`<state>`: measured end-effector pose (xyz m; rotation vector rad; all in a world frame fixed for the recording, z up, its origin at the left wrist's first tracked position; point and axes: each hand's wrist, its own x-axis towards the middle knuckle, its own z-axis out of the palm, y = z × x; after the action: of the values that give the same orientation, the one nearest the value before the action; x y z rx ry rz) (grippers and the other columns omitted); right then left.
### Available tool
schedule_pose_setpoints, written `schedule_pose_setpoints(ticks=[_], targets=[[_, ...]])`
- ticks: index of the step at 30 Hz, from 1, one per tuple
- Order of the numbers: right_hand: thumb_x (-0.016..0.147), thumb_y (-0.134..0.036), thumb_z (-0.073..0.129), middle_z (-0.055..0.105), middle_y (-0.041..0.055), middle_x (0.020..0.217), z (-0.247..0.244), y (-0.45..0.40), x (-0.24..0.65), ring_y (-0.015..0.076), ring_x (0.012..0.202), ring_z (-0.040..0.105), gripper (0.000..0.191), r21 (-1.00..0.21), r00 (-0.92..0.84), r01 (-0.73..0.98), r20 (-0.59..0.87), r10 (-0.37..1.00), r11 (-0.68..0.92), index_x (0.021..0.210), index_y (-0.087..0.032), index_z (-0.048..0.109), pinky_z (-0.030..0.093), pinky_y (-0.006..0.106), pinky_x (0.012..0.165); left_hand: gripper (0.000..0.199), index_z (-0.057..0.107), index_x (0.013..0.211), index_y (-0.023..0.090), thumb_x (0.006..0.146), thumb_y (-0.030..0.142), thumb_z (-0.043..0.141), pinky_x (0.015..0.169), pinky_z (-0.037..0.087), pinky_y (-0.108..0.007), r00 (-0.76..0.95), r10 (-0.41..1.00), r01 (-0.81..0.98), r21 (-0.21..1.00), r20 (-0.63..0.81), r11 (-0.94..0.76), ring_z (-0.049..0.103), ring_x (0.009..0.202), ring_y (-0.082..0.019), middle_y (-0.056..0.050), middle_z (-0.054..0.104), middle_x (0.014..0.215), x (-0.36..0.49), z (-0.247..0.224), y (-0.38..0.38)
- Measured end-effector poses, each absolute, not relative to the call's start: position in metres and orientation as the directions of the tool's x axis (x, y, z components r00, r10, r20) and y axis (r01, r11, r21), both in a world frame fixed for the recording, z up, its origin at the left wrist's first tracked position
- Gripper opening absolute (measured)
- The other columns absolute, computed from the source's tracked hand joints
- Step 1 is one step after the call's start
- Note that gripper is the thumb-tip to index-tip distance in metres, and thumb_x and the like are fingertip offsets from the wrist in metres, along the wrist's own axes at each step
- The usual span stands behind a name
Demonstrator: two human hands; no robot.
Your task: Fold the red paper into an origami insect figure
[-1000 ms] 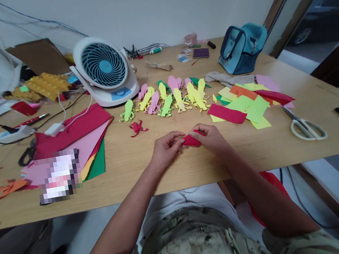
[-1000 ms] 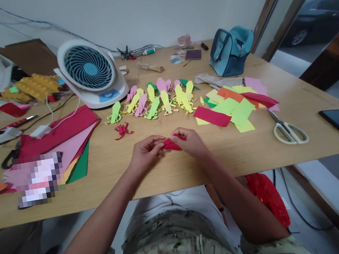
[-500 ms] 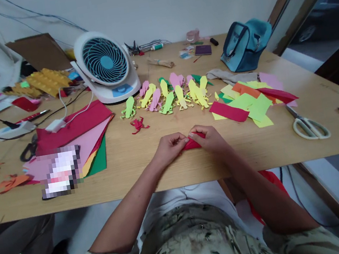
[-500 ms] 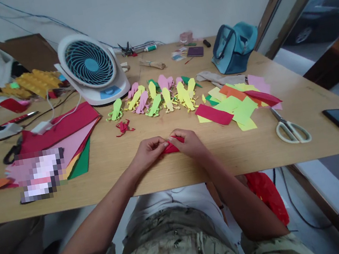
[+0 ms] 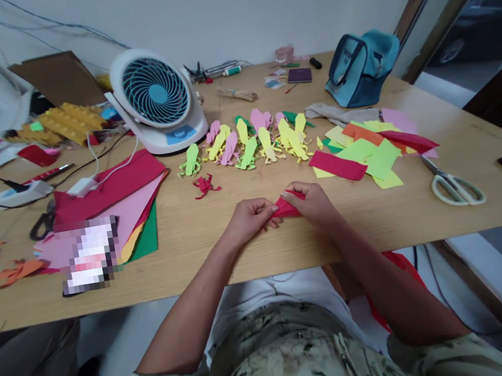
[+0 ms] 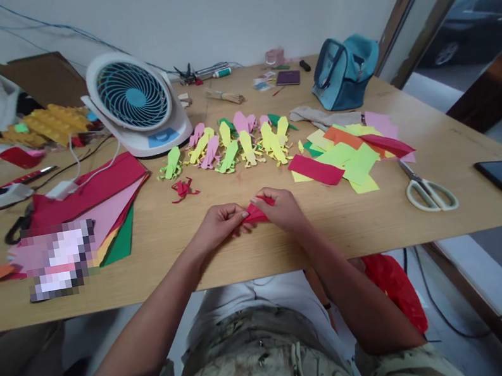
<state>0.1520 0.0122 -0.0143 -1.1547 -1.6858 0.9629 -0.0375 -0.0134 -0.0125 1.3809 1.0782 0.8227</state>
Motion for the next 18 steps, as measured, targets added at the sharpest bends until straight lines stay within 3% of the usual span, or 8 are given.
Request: schedule_pose_setpoints(ticks=[4, 8, 12, 18], targets=[[0.078, -0.045, 0.067, 0.061, -0.0012, 0.066, -0.0167, 0.0154, 0.1528, 0.0145, 0.063, 0.052, 0.027, -0.939, -0.164, 0.258, 0.187, 0.968, 0.226, 0.071, -0.019, 0.066, 0.040, 0.027, 0.063, 0.034, 0.068, 0.079, 0.011, 0.082, 0.045, 0.071, 0.050, 0.044, -0.017, 0.355, 0.924, 0.121, 0.987, -0.140, 0.103, 0.067, 0.057, -0.011, -0.010, 0.075, 0.072, -0.0404, -0.0154, -0.0118], [0.075, -0.046, 0.071, 0.069, 0.0019, 0.081, -0.0151, 0.0162, 0.1546, 0.0160, 0.074, 0.059, 0.029, -0.965, -0.184, 0.179, 0.159, 0.970, 0.192, 0.085, -0.018, 0.069, 0.044, 0.027, 0.070, 0.032, 0.068, 0.077, 0.011, 0.084, 0.043, 0.071, 0.051, 0.046, -0.018, 0.285, 0.954, 0.104, 0.993, -0.087, 0.060, 0.066, 0.055, -0.010, -0.008, 0.074, 0.069, -0.0395, -0.0183, -0.0119], [0.075, -0.047, 0.071, 0.065, 0.0000, 0.071, -0.0125, 0.0156, 0.1563, 0.0145, 0.067, 0.055, 0.030, -0.962, -0.214, 0.235, 0.090, 0.973, 0.141, 0.078, -0.017, 0.068, 0.042, 0.027, 0.065, 0.033, 0.067, 0.077, 0.011, 0.083, 0.044, 0.073, 0.050, 0.045, -0.018, 0.240, 0.966, 0.073, 0.994, -0.092, 0.076, 0.065, 0.054, -0.010, -0.008, 0.074, 0.069, -0.0375, -0.0191, -0.0106], [0.071, -0.049, 0.072, 0.061, -0.0014, 0.064, -0.0095, 0.0160, 0.1585, 0.0134, 0.061, 0.050, 0.033, -0.971, -0.182, 0.223, 0.042, 0.982, 0.083, 0.072, -0.017, 0.066, 0.038, 0.026, 0.059, 0.049, 0.071, 0.084, 0.010, 0.082, 0.059, 0.068, 0.052, 0.048, -0.020, 0.316, 0.943, 0.028, 0.995, -0.103, 0.099, 0.067, 0.061, -0.013, -0.013, 0.077, 0.082, -0.0395, -0.0139, -0.0116]])
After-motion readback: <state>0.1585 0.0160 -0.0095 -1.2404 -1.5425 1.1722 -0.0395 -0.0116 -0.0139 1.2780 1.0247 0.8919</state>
